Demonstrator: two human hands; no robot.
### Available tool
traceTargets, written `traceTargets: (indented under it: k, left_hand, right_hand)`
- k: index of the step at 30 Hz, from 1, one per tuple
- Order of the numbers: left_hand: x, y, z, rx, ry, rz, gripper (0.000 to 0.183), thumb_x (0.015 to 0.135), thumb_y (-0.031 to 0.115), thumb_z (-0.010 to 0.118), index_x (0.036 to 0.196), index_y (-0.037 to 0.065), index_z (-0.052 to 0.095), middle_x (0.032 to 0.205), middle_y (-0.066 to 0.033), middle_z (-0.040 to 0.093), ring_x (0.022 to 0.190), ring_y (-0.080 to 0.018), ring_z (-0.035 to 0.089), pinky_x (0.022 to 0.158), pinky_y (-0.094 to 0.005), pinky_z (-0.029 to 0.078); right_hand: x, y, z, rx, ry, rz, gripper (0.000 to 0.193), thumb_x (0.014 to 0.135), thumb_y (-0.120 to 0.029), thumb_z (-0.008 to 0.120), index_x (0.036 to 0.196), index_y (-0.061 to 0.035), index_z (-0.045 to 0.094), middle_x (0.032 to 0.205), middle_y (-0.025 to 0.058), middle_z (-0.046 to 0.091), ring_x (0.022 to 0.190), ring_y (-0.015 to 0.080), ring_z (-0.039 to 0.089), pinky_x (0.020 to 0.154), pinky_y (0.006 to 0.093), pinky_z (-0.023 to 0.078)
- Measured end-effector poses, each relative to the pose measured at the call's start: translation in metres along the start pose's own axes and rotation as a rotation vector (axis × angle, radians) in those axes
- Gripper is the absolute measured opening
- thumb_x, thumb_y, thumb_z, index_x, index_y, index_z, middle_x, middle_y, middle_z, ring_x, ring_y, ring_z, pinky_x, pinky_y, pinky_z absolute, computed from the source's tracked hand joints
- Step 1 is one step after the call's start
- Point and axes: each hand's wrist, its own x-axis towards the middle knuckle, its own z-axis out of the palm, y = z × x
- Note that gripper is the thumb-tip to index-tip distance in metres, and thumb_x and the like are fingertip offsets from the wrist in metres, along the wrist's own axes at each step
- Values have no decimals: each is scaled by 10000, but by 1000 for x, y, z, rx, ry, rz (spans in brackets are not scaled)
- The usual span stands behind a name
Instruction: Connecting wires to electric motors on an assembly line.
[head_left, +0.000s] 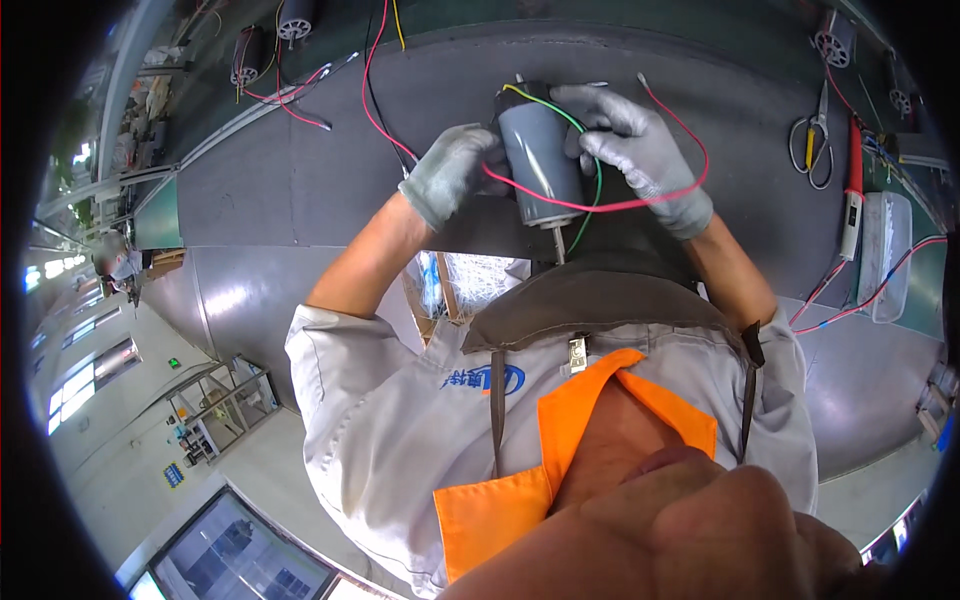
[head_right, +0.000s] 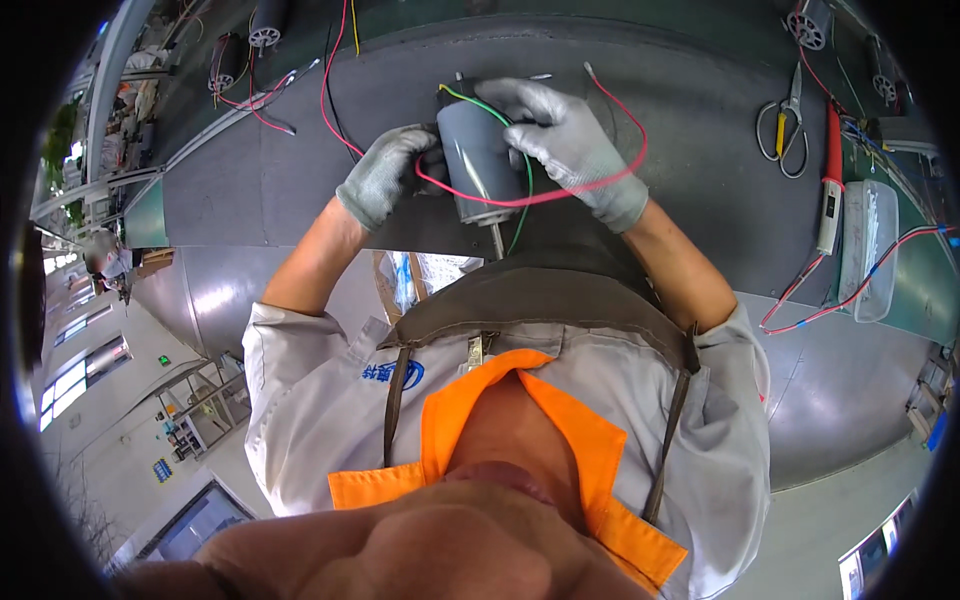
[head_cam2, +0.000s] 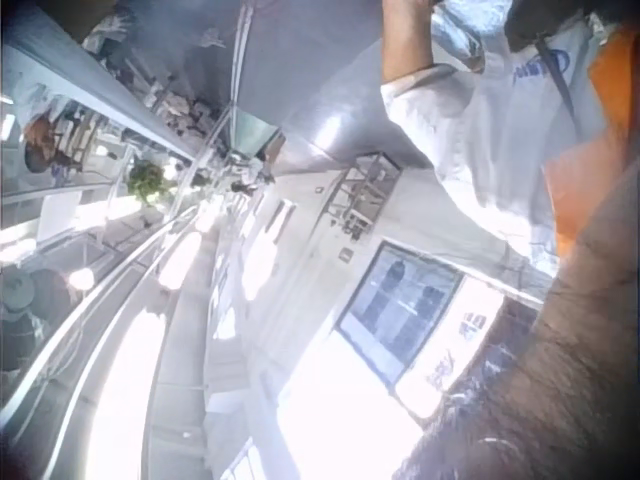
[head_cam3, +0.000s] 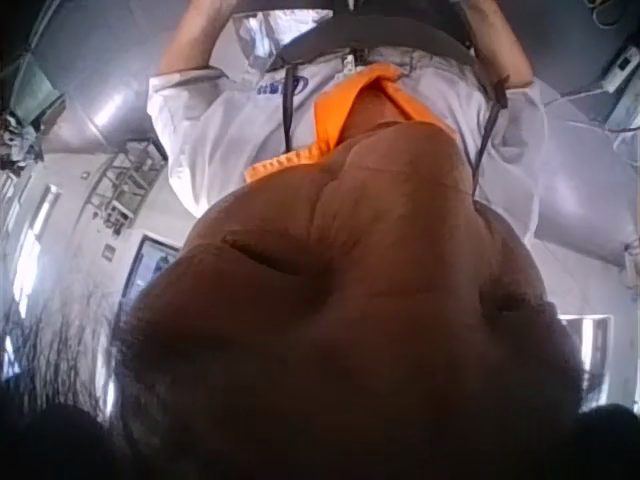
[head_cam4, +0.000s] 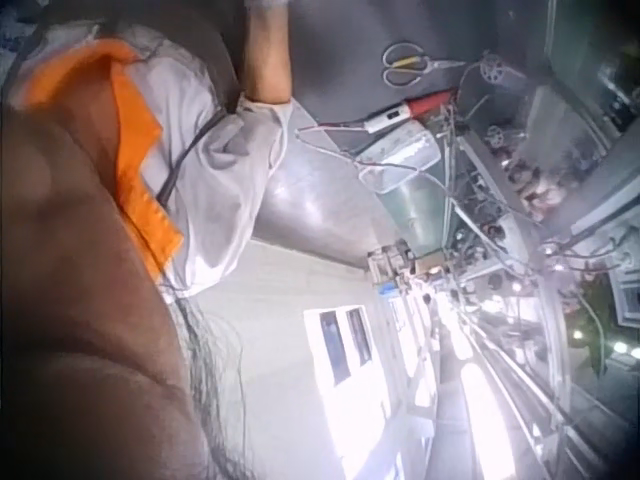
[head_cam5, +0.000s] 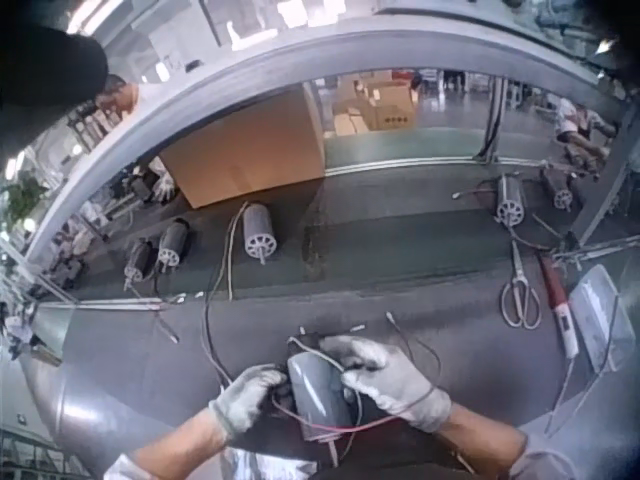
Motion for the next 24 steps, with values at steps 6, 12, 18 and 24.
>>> traceTargets:
  k: [6, 12, 18, 24]
  left_hand:
    - [-35, 15, 0, 7, -237, 16, 382, 953, 153, 520, 1274, -42, 586, 833, -47, 604, 649, -137, 586, 650, -273, 526]
    - [0, 30, 28, 125, -391, -15, 276, 948, 135, 553, 1172, -15, 613, 854, -31, 610, 722, -126, 625, 702, -278, 559]
    - [35, 72, 56, 708, -393, 241, 470, 1023, 366, 502, 1284, -12, 601, 1091, -22, 655, 946, -86, 577, 890, -274, 470]
    - [37, 65, 84, 1072, -10, -44, 651, 1005, 621, 457, 954, 16, 691, 861, -131, 694, 742, -311, 628, 722, -458, 485]
  right_hand:
    - [-36, -172, 15, -380, -16, -86, 539, 886, -274, 663, 1346, 0, 602, 838, 9, 678, 592, 11, 508, 530, 161, 377]
    - [-34, -112, 6, -819, -489, -593, 503, 809, -3, 581, 1294, -114, 659, 1025, 159, 727, 702, 279, 678, 715, 391, 558]
    - [14, 43, 117, -1201, -574, -649, 162, 805, -152, 639, 936, -57, 654, 759, 137, 681, 710, 332, 699, 582, 439, 552]
    - [10, 45, 152, -968, -1040, -559, 429, 1040, -263, 393, 1365, -16, 522, 1147, 214, 692, 1043, 384, 654, 903, 499, 503]
